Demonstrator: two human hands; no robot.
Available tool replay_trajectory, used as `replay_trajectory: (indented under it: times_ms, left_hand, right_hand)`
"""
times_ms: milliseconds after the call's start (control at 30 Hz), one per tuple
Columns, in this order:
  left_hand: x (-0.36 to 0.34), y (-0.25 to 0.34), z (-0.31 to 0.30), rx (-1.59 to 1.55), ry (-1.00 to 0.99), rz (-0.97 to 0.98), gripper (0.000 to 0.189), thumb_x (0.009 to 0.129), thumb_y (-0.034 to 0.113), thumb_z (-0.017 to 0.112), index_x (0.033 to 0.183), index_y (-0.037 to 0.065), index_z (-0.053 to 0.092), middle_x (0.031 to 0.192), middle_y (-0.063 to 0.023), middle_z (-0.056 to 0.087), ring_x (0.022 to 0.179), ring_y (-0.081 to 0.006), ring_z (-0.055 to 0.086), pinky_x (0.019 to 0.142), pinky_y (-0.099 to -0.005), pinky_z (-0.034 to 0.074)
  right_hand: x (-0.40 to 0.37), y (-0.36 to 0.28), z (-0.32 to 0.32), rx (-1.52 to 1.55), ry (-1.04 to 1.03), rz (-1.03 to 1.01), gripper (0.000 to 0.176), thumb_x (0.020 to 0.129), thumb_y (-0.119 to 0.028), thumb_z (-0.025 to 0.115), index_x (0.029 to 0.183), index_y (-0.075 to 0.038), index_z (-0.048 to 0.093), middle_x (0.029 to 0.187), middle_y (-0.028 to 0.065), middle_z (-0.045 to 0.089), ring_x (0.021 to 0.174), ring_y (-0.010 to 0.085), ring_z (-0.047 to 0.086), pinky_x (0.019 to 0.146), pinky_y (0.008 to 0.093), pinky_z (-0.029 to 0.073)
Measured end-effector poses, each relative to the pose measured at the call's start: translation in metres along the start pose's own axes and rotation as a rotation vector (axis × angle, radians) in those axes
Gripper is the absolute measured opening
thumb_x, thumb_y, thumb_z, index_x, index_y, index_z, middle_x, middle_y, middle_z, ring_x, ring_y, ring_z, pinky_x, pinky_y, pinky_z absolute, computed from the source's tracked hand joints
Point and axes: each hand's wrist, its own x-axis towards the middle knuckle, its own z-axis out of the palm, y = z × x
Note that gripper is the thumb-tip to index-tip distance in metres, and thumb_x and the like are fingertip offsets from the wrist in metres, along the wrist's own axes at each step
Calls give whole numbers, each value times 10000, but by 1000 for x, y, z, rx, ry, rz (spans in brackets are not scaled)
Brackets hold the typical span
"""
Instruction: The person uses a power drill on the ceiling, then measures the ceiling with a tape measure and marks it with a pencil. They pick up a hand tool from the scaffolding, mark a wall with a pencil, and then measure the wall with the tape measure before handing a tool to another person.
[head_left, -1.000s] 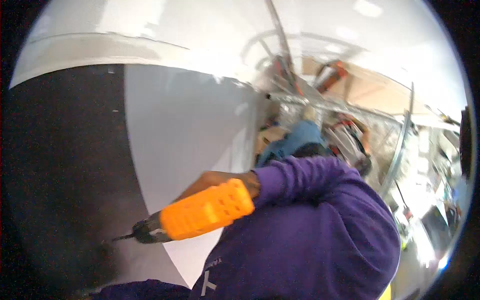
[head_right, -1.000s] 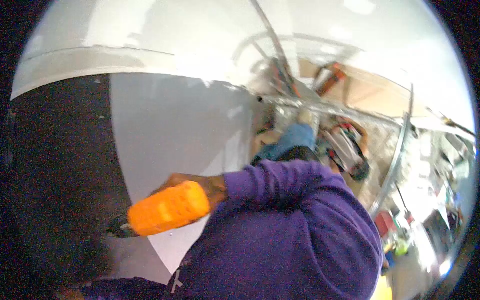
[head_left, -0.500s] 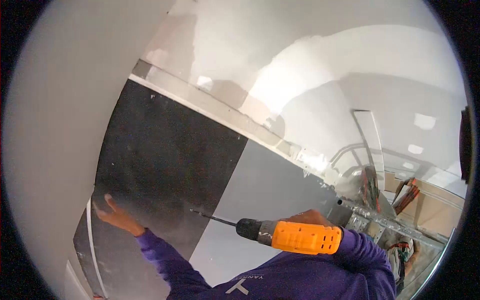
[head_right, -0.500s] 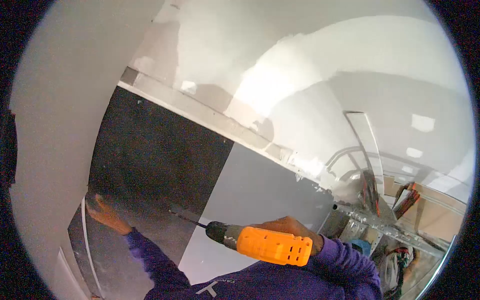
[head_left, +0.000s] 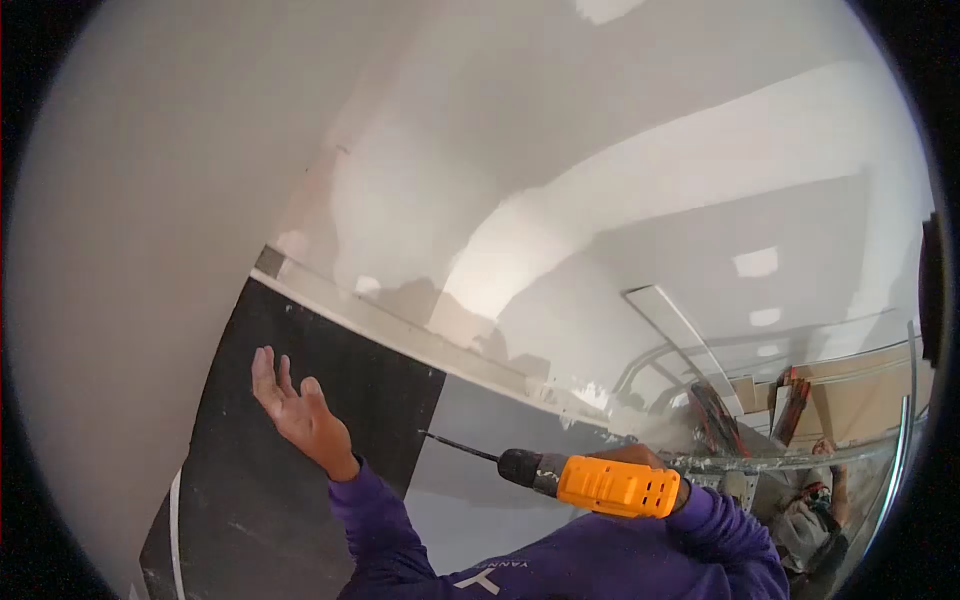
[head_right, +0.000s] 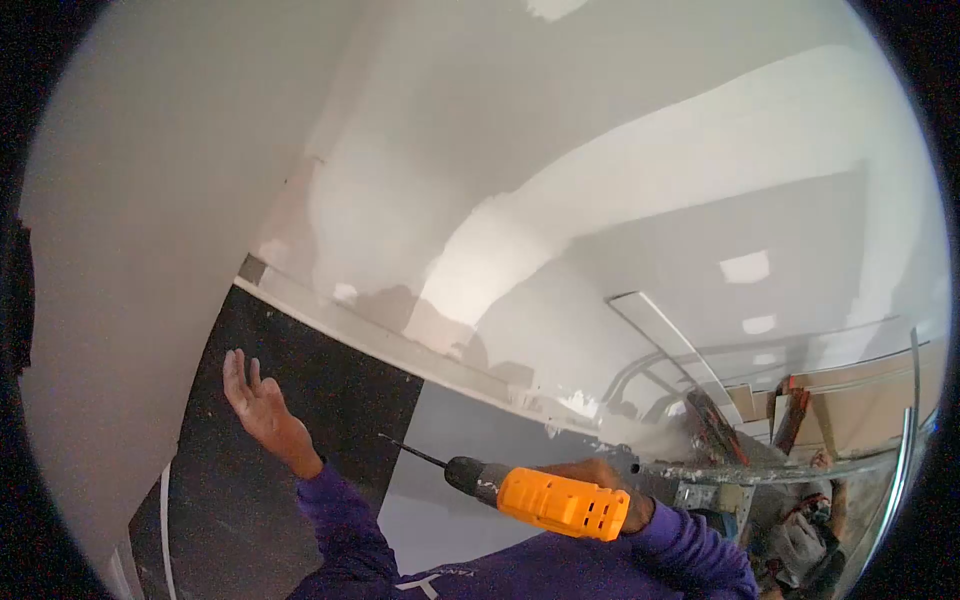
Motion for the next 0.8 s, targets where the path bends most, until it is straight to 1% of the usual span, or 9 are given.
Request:
replay_trajectory:
  times_ms: [267,367,400,467,533,600,667,733,800]
  left_hand:
    - [38,2,-20,21,436,409,652,969,267,584,1470,-26,285,1534,-233,281,1416,-374,306,1132,-534,321]
    - [57,5,-48,153,657,468,708,964,290,591,1495,-18,239,1557,-246,200,1440,-373,254,1155,-544,274]
    - [62,10,-56,198,718,480,727,963,298,592,1504,-16,222,1568,-250,164,1446,-373,236,1165,-547,255]
    - [76,25,-68,317,740,468,739,967,279,596,1524,32,178,1586,-227,106,1461,-373,198,1178,-562,231]
    - [85,25,-72,343,674,347,801,962,271,612,1552,76,107,1609,-199,-21,1489,-360,82,1199,-545,169]
    - [98,28,-57,524,702,429,813,960,263,616,1559,90,93,1607,-198,-63,1493,-354,45,1203,-527,147]
    - [105,26,-45,641,730,458,821,964,262,610,1562,91,75,1607,-204,-63,1491,-355,49,1206,-506,137]
    - [104,21,-48,714,746,444,823,973,270,595,1563,79,53,1608,-215,-20,1486,-361,95,1205,-484,141]
    - [100,23,-51,359,729,493,816,972,269,593,1548,25,69,1584,-256,29,1471,-384,127,1191,-527,151]
  right_hand:
    - [1,-3,5,-214,168,0,675,790,-241,794,1339,46,525,1180,152,667,1030,194,658,922,333,519]
    - [6,-17,15,146,201,62,637,795,-218,791,1318,43,540,1178,162,663,1018,208,665,918,350,525]
    - [7,-14,15,-16,189,-29,622,795,-221,792,1304,42,550,1176,166,663,1019,213,666,916,354,526]
    - [12,-12,12,-331,167,-204,592,796,-227,794,1275,41,570,1172,173,663,1020,225,669,914,363,528]
    - [14,-18,7,-265,143,-277,559,800,-235,793,1246,35,589,1175,178,661,1023,230,670,914,363,527]
    - [14,-24,5,-193,159,-305,532,806,-238,789,1225,32,602,1170,178,663,1021,233,673,913,361,528]
    - [12,-25,6,-118,208,-288,509,814,-235,783,1212,31,610,1158,173,669,1012,232,677,910,358,529]
    - [8,-34,10,-143,227,-124,495,828,-229,769,1216,33,607,1132,166,681,990,235,685,893,353,537]
    - [6,-28,15,-292,283,-32,485,829,-212,766,1218,31,611,1081,141,703,942,228,699,843,334,557]
